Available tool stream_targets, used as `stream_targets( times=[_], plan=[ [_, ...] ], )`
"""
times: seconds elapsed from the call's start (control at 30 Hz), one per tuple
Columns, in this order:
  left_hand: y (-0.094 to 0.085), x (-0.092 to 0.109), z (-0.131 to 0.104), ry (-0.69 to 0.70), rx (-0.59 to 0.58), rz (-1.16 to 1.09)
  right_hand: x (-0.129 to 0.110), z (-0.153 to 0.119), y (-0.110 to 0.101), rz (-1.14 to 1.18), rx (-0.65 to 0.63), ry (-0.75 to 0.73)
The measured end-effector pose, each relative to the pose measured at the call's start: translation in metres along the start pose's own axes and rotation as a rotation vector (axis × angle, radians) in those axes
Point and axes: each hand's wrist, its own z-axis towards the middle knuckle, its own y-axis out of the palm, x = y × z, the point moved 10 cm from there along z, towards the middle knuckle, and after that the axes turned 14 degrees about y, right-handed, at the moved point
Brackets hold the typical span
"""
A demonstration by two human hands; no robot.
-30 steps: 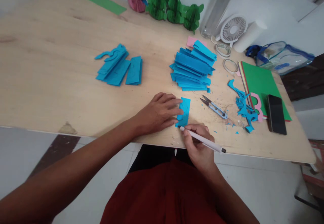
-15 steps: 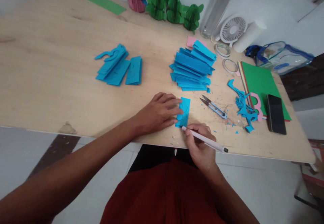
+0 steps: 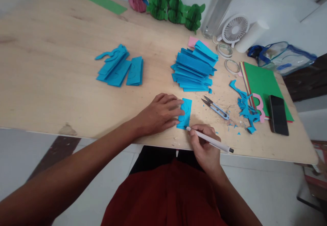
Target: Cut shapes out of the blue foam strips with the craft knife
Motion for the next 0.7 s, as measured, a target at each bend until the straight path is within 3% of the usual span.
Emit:
stream_targets(
  times=[0.7],
  plan=[
    [-0.002,0.0,0.002,-0.001,0.003,-0.006,0.016,0.008,-0.009,0.046,0.025,0.081]
  ],
)
